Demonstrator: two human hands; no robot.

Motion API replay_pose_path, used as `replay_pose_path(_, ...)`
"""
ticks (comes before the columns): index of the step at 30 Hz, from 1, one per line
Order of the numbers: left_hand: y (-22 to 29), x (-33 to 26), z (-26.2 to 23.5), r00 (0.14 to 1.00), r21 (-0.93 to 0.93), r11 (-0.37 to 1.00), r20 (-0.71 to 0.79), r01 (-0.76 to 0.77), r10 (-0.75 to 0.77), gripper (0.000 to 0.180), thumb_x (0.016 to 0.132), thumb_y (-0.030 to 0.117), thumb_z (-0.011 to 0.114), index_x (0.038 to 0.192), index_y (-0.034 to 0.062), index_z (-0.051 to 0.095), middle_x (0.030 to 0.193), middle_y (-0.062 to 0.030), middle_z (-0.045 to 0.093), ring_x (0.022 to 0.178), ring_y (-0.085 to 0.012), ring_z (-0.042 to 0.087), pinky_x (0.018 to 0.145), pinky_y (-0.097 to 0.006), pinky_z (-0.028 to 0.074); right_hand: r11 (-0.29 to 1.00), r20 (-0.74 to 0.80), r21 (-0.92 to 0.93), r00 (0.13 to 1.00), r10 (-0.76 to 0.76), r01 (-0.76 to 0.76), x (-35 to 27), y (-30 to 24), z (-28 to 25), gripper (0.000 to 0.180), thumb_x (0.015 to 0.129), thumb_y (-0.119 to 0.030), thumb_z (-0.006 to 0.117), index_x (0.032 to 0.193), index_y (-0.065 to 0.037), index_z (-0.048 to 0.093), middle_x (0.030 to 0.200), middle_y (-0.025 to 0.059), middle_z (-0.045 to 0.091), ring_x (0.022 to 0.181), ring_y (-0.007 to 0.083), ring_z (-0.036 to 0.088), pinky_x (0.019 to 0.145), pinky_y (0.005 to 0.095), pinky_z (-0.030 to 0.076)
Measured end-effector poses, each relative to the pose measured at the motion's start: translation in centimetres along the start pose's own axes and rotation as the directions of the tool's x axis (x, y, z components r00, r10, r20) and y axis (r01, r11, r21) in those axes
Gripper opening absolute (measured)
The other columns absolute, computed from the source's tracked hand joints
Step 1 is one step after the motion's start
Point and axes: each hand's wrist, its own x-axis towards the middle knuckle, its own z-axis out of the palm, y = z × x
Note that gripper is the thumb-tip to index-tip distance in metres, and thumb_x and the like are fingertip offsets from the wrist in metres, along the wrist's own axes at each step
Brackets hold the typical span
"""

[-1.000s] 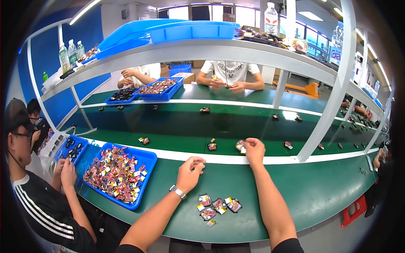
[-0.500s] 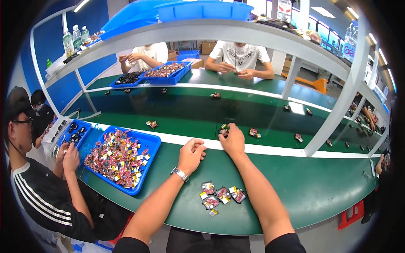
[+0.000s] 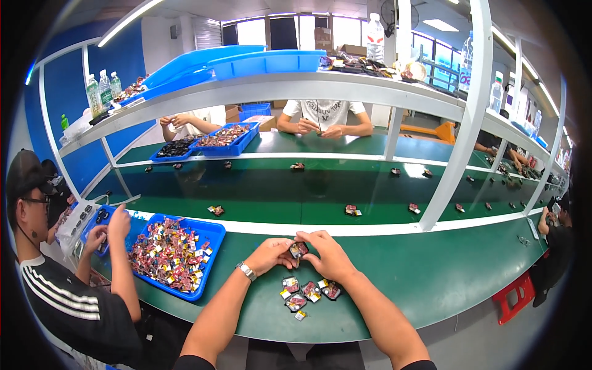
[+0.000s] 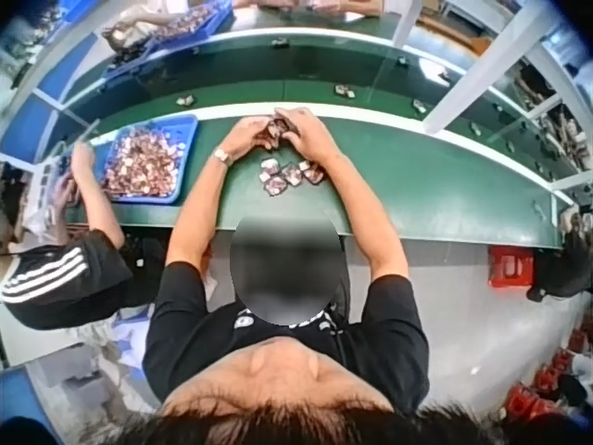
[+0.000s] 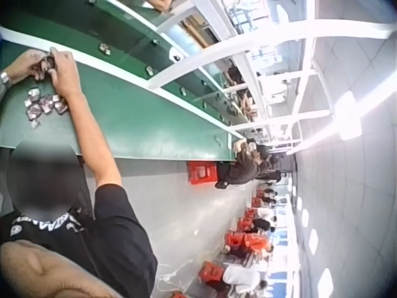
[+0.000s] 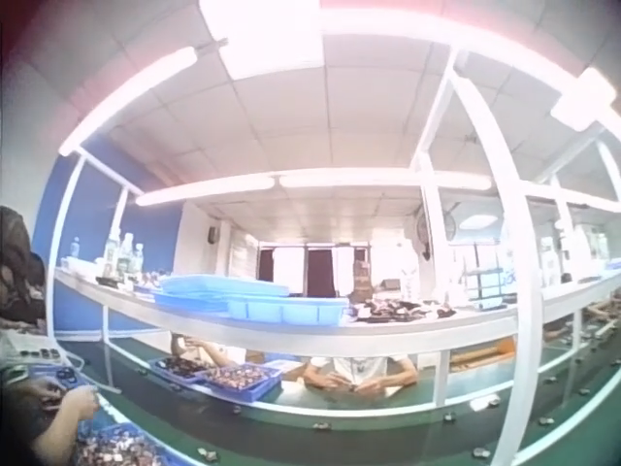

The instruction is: The recorder is sitting at a workstation sorting and inspecting small electronic components on a conveyor belt in a factory setting.

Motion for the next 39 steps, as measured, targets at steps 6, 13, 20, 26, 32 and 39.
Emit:
replay_pose_path(6, 0.6, -0.4, 0.5, 0.997, 0.018, 0.998, -0.032, -0.067, 0.067, 0.034, 0.101, 0.017, 0.052, 0.128, -0.0015, 0.055, 0.113, -0.0115, 0.065, 0.092, -0.0186, 0.067, 0.081, -0.031, 0.057, 0.999, 0.081, -0.011, 0.996, -0.036, 0.037, 0.5, -0.6, 0.0, 0.052, 0.079, 0.001, 0.068, 0.129, -0.009, 0.056, 0.111, 0.0122, 0.061, 0.107, 0.0306, 0.058, 0.091, 0.0392, 0.049)
replay_pose_path(13, 0.4, 0.0, 2.5, 0.989, -0.098, 0.991, -0.129, -0.086, 0.073, 0.035, 0.098, 0.006, 0.051, 0.133, 0.0006, 0.049, 0.119, -0.0123, 0.061, 0.103, -0.0189, 0.065, 0.091, -0.034, 0.057, 0.975, -0.256, -0.209, 0.966, 0.025, -0.080, 0.4, -2.0, 2.2, 0.024, 0.078, -0.007, 0.068, 0.102, -0.007, 0.063, 0.100, 0.0076, 0.062, 0.097, 0.0260, 0.060, 0.077, 0.0371, 0.054)
replay_pose_path(20, -0.1, 0.4, 3.3, 0.991, -0.111, 0.992, -0.128, -0.063, 0.049, 0.030, 0.098, 0.003, 0.048, 0.129, 0.0021, 0.046, 0.117, -0.0112, 0.063, 0.106, -0.0193, 0.064, 0.094, -0.037, 0.056, 0.948, -0.190, -0.311, 0.982, 0.008, -0.068, 0.1, -0.1, 2.4, 0.018, 0.081, -0.010, 0.066, 0.099, -0.007, 0.066, 0.096, 0.0069, 0.063, 0.092, 0.0263, 0.062, 0.077, 0.0382, 0.054)
replay_pose_path(26, -0.3, 0.4, 2.9, 0.992, -0.207, 0.975, -0.109, -0.082, 0.061, 0.037, 0.099, 0.002, 0.047, 0.136, 0.0017, 0.043, 0.122, -0.0115, 0.060, 0.110, -0.0198, 0.062, 0.094, -0.034, 0.057, 0.976, -0.206, -0.216, 0.975, -0.081, 0.035, 0.4, -0.1, 1.5, 0.018, 0.079, -0.007, 0.067, 0.097, -0.007, 0.067, 0.100, 0.0057, 0.065, 0.093, 0.0259, 0.064, 0.079, 0.0372, 0.054)
replay_pose_path(32, -0.1, 0.5, 2.9, 0.990, -0.144, 0.987, -0.136, -0.067, 0.047, 0.036, 0.098, 0.000, 0.046, 0.134, 0.0012, 0.045, 0.118, -0.0112, 0.061, 0.107, -0.0197, 0.064, 0.093, -0.034, 0.057, 0.992, -0.096, -0.123, 0.995, -0.020, 0.008, 0.5, 0.2, 0.8, 0.015, 0.072, -0.002, 0.072, 0.084, -0.007, 0.065, 0.107, 0.0063, 0.060, 0.101, 0.0283, 0.058, 0.082, 0.0378, 0.052)
replay_pose_path(39, 0.4, 0.4, 2.7, 0.994, -0.161, 0.984, -0.094, -0.073, 0.058, 0.041, 0.094, 0.000, 0.052, 0.134, 0.0014, 0.043, 0.121, -0.0120, 0.059, 0.109, -0.0205, 0.063, 0.095, -0.037, 0.056, 0.995, -0.001, -0.101, 1.000, 0.013, -0.013, 0.4, 0.8, -0.1, 0.014, 0.078, -0.005, 0.071, 0.092, -0.007, 0.070, 0.116, 0.0061, 0.058, 0.107, 0.0267, 0.056, 0.087, 0.0370, 0.052)
